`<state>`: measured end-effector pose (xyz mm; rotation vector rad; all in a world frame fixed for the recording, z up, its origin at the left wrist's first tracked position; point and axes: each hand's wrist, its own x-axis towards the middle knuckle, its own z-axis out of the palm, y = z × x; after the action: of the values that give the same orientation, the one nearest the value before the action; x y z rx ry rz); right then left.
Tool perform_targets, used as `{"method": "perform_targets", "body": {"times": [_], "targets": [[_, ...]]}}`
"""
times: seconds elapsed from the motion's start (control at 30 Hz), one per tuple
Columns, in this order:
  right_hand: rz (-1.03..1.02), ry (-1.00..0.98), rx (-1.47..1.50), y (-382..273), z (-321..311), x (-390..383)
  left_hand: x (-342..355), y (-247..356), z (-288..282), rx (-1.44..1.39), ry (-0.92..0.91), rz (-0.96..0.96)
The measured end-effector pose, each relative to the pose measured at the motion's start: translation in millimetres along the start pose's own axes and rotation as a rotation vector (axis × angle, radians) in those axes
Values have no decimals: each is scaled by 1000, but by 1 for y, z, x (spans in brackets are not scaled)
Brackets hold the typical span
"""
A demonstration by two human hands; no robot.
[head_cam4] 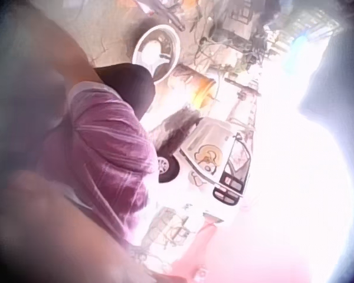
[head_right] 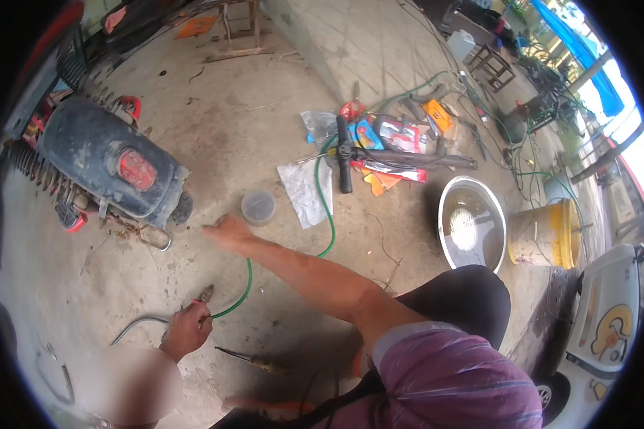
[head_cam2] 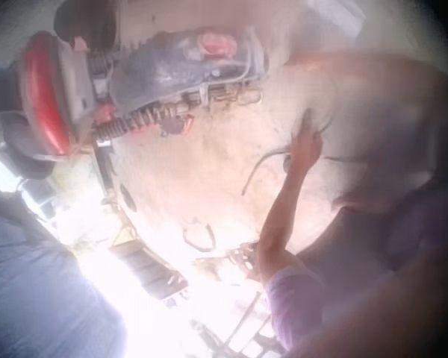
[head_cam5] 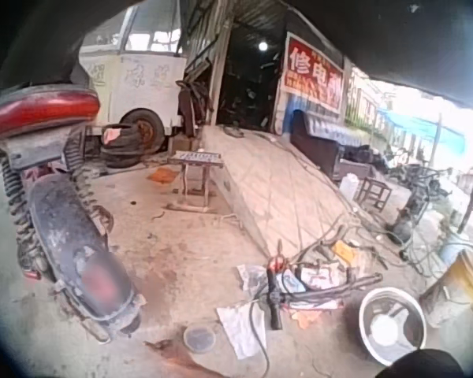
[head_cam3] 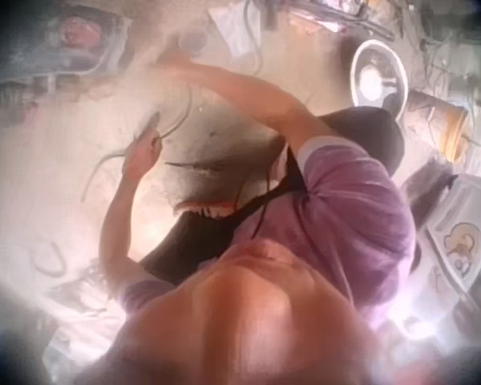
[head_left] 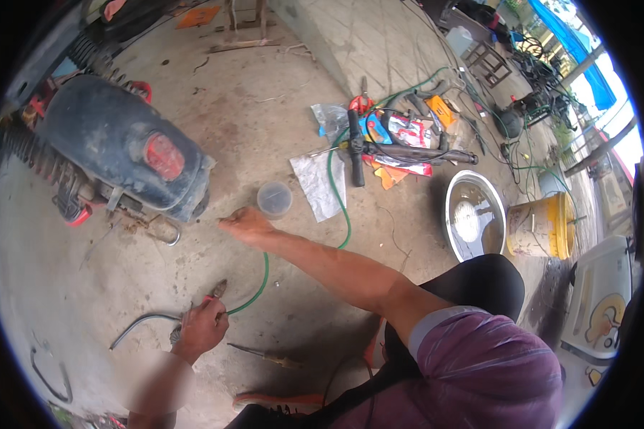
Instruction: The person connects a green air hose to a red tire inflator and attaches it to the valve stem of a motorcycle tire. They repeatedly pump the inflator to add air, then disconnects the hose and checks the tire.
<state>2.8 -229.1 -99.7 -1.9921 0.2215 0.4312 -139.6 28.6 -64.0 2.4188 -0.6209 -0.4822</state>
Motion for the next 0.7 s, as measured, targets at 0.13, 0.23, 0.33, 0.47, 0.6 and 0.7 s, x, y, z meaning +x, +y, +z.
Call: {"method": "perform_targets", "body": {"times": [0.13,0.23,0.33,0.47,0.6,0.7], "targets": [[-361,-277,-55,-16,10,-19,16,9,-29,-356,-197,-361],[-482,-476,-137,-32,27,-51,18,8,-47,-597,-113,-323],[-494,-462,-256,-31,49,-63,20,7,-58,-788,-104,-379],[-493,-572,-273,-28,55,-61,28,10,-52,-964,-157,-510],[-480,-667,-309,-38,44,-75,20,-15,-41,-1065,-96,-556],[-510,-632,-326,-14,57,-67,36,-20,-32,-1096,-110,-559]]}}
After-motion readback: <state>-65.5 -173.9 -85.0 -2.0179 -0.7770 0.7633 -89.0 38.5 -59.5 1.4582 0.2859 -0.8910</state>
